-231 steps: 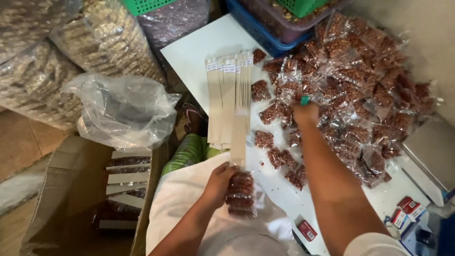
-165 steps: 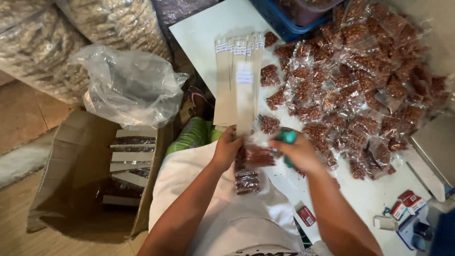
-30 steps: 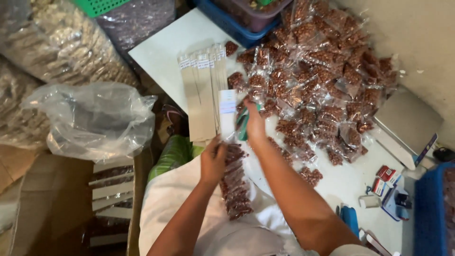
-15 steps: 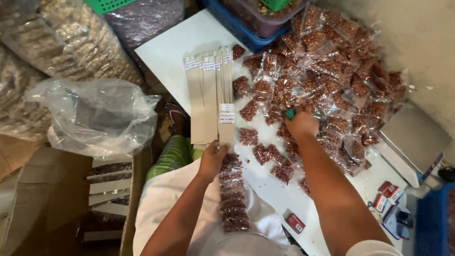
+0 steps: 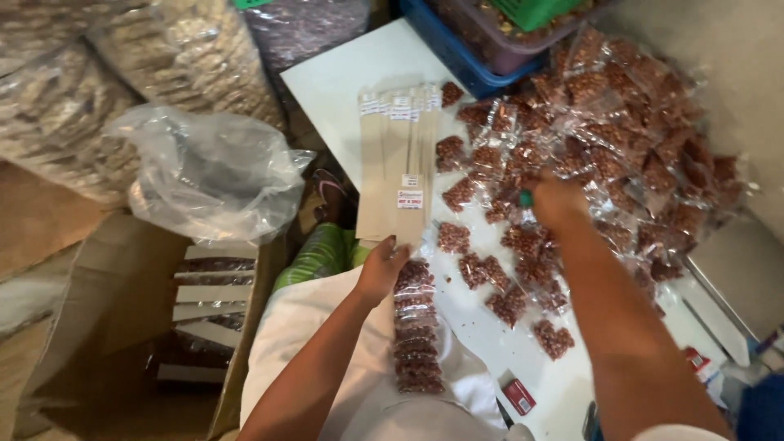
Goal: Attaching small plastic bags of nuts to a long white strip using a handheld stapler.
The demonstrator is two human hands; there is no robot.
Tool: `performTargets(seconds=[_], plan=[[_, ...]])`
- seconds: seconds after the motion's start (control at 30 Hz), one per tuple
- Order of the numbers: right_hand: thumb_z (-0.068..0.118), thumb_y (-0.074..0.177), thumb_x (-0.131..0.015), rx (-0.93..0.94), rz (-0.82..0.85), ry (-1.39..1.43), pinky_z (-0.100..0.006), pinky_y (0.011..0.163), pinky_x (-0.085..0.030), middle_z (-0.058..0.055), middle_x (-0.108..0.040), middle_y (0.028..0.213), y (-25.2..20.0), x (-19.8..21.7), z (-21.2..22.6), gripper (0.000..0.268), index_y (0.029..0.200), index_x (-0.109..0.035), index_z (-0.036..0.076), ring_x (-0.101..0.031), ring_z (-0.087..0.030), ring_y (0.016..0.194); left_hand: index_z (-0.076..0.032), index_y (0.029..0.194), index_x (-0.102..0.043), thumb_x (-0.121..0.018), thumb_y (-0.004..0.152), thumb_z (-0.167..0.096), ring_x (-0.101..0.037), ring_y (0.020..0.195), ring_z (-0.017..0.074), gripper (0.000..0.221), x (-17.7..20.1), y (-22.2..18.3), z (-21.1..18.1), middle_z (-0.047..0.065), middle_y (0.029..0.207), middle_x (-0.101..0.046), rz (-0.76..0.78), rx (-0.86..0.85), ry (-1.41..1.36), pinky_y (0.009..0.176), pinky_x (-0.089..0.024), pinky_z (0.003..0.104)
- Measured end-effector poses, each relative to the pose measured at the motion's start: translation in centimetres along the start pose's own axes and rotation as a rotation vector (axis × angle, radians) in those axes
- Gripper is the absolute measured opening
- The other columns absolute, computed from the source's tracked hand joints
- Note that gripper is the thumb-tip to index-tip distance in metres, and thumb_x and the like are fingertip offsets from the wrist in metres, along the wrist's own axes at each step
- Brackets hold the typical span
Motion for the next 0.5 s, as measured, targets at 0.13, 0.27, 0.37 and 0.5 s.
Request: performTargets(seconds=[0.13,0.27,0.37,0.5], plan=[[0.018,0.083,-0.065,0.096,-0.043,0.169,-0.054,0.094,-0.058,-0.013,-0.062,0.136,-2.0,3.9,0.2,0.04,0.122,-0.075,0.014,-0.073,-0.042,0.11,-0.003,0.139,-0.06,-0.065,0.095,-0.04,-0.053,0.137,0.0346,0.058,0.3,0.0,0.1,0.02,0.136,-0.065,-0.036,-0.036,-0.055,0.118,-0.037,0.05],[0.022,0.082,-0.074,0.213,0.074,0.627,-0.057,0.096,-0.054,-0.025,-0.066,0.123,-10.3,11.9,4.8,0.044,0.12,-0.074,0.0,-0.068,-0.049,0.111,-0.005,0.135,-0.064,-0.07,0.094,-0.021,-0.061,0.114,0.0254,0.044,-1.0,2.1,2.0,0.016,0.114,-0.071,0.007,-0.142,-0.256,0.105,-0.047,0.045],[0.016,0.081,-0.078,0.224,0.147,1.004,-0.05,0.091,-0.055,-0.019,-0.074,0.104,-12.7,12.3,7.8,0.035,0.112,-0.076,0.0,-0.071,-0.04,0.096,-0.007,0.128,-0.069,-0.072,0.096,-0.016,-0.066,0.096,0.0147,0.033,-1.6,2.5,1.6,0.01,0.099,-0.075,0.043,-0.167,-0.451,0.094,-0.055,0.037],[0.011,0.075,-0.085,0.244,-0.047,1.368,-0.036,0.076,-0.055,-0.007,-0.074,0.076,-10.4,6.9,12.2,0.02,0.093,-0.078,0.01,-0.07,-0.021,0.074,-0.004,0.128,-0.069,-0.06,0.104,-0.042,-0.057,0.12,0.0202,0.046,-0.5,-1.2,-4.2,0.015,0.122,-0.07,0.04,-0.149,-0.49,0.113,-0.041,0.049]])
Point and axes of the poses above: each hand's wrist, its own y-axis towards the middle knuckle, its own x-axis out of the back of the hand, z = x × y, the point moved 5 cm from there along y, towards the middle knuckle
